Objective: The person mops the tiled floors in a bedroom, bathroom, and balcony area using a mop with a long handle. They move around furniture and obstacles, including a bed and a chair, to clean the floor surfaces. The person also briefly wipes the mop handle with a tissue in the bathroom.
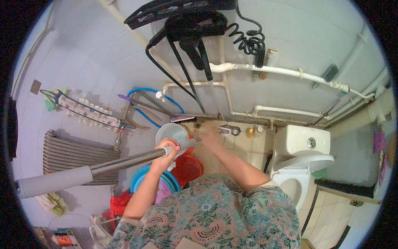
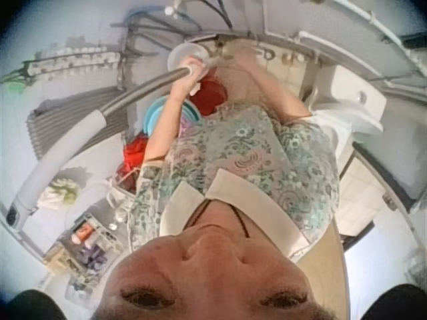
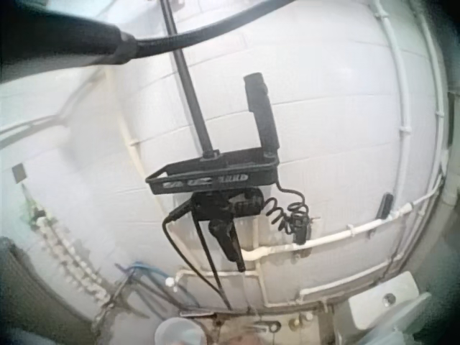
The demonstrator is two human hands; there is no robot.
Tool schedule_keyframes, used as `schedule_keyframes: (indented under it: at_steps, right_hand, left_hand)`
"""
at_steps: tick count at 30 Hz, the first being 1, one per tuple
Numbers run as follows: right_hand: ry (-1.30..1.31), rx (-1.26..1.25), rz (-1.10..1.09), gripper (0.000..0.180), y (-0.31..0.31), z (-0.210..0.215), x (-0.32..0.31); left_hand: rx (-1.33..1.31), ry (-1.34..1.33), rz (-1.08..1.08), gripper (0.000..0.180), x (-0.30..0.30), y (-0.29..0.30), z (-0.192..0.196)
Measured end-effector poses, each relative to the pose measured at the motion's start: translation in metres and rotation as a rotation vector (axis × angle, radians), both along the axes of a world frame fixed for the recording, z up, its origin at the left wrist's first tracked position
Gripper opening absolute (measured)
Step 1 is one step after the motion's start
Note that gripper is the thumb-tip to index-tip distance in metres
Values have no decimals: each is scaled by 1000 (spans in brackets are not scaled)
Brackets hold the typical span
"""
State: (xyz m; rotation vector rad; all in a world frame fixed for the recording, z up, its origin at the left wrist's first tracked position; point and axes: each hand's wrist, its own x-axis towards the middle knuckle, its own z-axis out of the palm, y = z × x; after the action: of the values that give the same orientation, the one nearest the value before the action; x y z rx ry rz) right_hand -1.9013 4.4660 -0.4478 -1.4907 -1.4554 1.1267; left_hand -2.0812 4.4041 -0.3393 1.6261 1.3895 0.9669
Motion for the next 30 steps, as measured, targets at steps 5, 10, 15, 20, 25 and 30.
schedule_keyframes:
  at_steps: [5,10,15,20,25,30]
  right_hand:
    - [-570,982,-31,60,46,157,27]
    - [-989,935,5,65,99,160,42]
    - [-1165,932,31,67,119,135,56]
    - [-950,810,45,66,92,122,53]
    - [-688,566,-15,48,9,27,89]
    - [-754,131,-64,32,-139,-39,140]
  left_hand:
    - [38,24,58,12,-3,-10,1]
    - [-28,-48,33,11,-8,-6,-5]
    - [-155,-186,154,11,-9,-6,-2]
    - [64,44,171,10,-13,-12,0]
    - [576,-201,79,13,-22,-25,55]
    - [764,-462,41,16,-28,-47,98]
